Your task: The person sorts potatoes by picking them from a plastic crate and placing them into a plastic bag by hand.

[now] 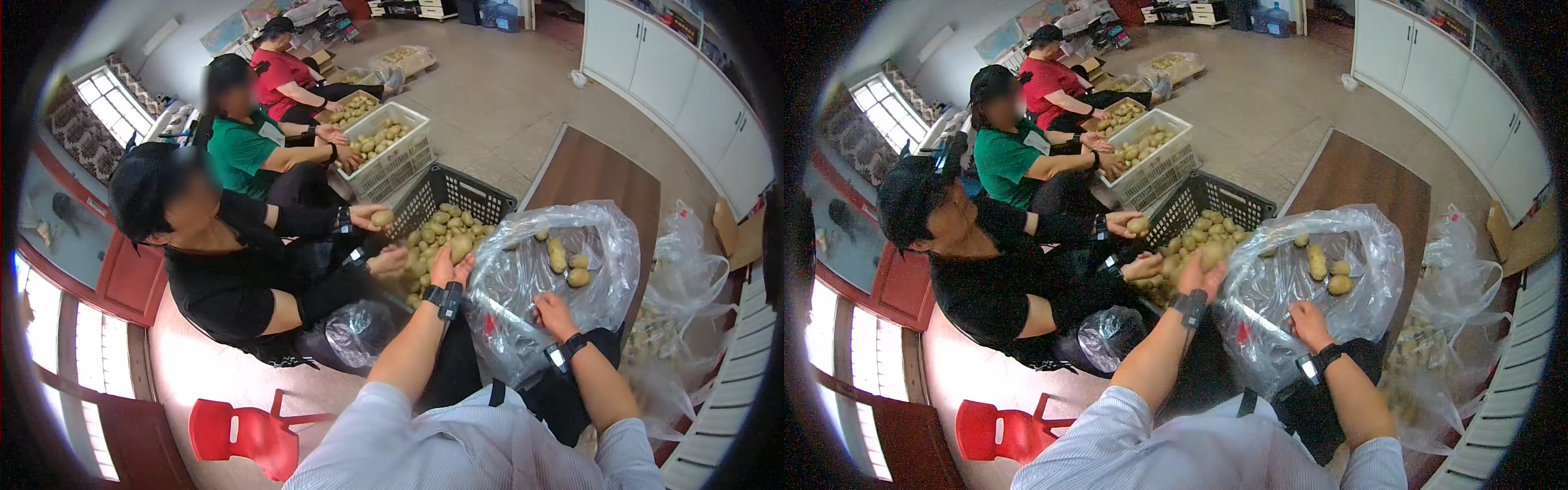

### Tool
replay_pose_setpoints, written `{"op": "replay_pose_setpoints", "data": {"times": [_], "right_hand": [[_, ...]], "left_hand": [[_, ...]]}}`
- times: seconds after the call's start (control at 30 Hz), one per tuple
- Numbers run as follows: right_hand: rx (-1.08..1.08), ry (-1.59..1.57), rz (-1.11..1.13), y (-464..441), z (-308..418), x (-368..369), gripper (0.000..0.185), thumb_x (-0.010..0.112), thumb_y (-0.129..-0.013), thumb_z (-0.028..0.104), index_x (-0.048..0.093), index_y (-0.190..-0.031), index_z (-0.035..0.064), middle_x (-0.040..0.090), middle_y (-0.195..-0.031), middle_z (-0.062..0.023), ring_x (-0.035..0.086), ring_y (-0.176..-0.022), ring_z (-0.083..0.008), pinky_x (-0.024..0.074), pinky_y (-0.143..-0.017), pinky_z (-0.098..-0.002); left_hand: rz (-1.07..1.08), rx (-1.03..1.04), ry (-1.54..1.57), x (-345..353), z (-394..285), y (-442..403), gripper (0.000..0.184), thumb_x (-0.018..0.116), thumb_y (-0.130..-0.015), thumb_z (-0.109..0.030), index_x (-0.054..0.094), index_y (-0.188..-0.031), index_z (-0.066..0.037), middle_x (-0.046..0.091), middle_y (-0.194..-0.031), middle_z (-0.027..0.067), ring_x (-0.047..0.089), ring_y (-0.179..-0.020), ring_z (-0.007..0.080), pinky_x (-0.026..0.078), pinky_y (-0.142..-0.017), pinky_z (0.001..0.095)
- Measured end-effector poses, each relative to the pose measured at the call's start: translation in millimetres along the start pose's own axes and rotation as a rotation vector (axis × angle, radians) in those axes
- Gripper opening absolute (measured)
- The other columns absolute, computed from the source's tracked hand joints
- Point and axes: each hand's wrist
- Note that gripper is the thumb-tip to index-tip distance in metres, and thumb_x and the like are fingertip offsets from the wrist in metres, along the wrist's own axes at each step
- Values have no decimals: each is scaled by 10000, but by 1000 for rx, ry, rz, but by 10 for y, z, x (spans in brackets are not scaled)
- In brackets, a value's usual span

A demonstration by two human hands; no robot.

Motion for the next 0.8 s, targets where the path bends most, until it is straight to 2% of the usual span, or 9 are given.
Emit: {"op": "replay_pose_setpoints", "data": {"times": [0.23,0.33,0.4,0.43,0.47,0.5,0.7,0.77,0.8], "right_hand": [[17,59,-19,-112,-149,-51,231,547,-903,229,598,-896,4,576,-682,-39,532,-518,-114,418,-468,-268],[5,39,-30,-172,-196,-94,220,572,-886,207,604,-895,-11,588,-691,-50,547,-523,-120,421,-465,-271],[-20,129,-22,-238,-128,-223,208,588,-861,173,596,-928,-24,613,-743,-97,599,-609,-178,462,-543,-308],[-34,126,-31,-294,-135,-268,208,588,-861,173,596,-928,-24,613,-743,-97,599,-609,-178,462,-543,-308],[-220,303,-165,-353,-191,-294,218,589,-853,166,587,-961,-23,622,-791,-130,614,-685,-232,474,-608,-343],[-399,481,-299,-360,-186,-306,235,589,-845,159,578,-994,-22,632,-838,-163,630,-761,-286,487,-672,-378],[-358,670,-366,-431,-13,-459,432,611,-810,162,480,-1188,0,575,-1071,-245,544,-1018,-405,421,-881,-463],[-373,753,-393,-412,21,-492,464,621,-798,159,466,-1207,6,540,-1128,-246,508,-1068,-412,401,-912,-465],[-403,829,-422,-404,76,-468,496,631,-786,156,453,-1225,11,505,-1185,-246,471,-1119,-420,381,-943,-467]], "left_hand": [[-101,79,32,-39,-70,-22,276,466,-949,-230,477,-1176,-75,567,-1080,141,580,-782,316,529,-657,413],[-206,99,68,-143,-43,-117,332,562,-893,-264,519,-1123,-28,586,-1051,165,593,-834,335,526,-680,435],[-126,197,-155,-519,39,-499,331,565,-895,-238,494,-1134,-22,575,-1059,163,594,-875,319,543,-699,403],[-6,398,-507,-1019,207,-1081,332,566,-896,-226,481,-1140,-18,570,-1063,162,595,-895,312,552,-709,387],[102,680,-777,-1641,310,-1728,333,568,-897,-213,469,-1146,-15,564,-1067,161,596,-916,304,560,-718,371],[9,514,-761,-1426,304,-1495,320,558,-901,-214,482,-1131,-6,572,-1062,165,599,-922,305,554,-731,380],[-72,119,-713,-1524,386,-1687,299,500,-924,-223,560,-1040,46,616,-1035,193,614,-956,315,518,-807,429],[6,-51,89,-1580,272,-1531,431,444,-943,-208,372,-1264,71,521,-1165,185,587,-942,307,523,-814,404],[-107,7,-66,-1006,210,-935,376,420,-948,-200,395,-1234,43,519,-1156,178,573,-939,328,520,-816,435]]}}
Point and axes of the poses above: each hand's wrist, its own y-axis away from the middle knuckle, its own x-axis out of the palm, z = x × y
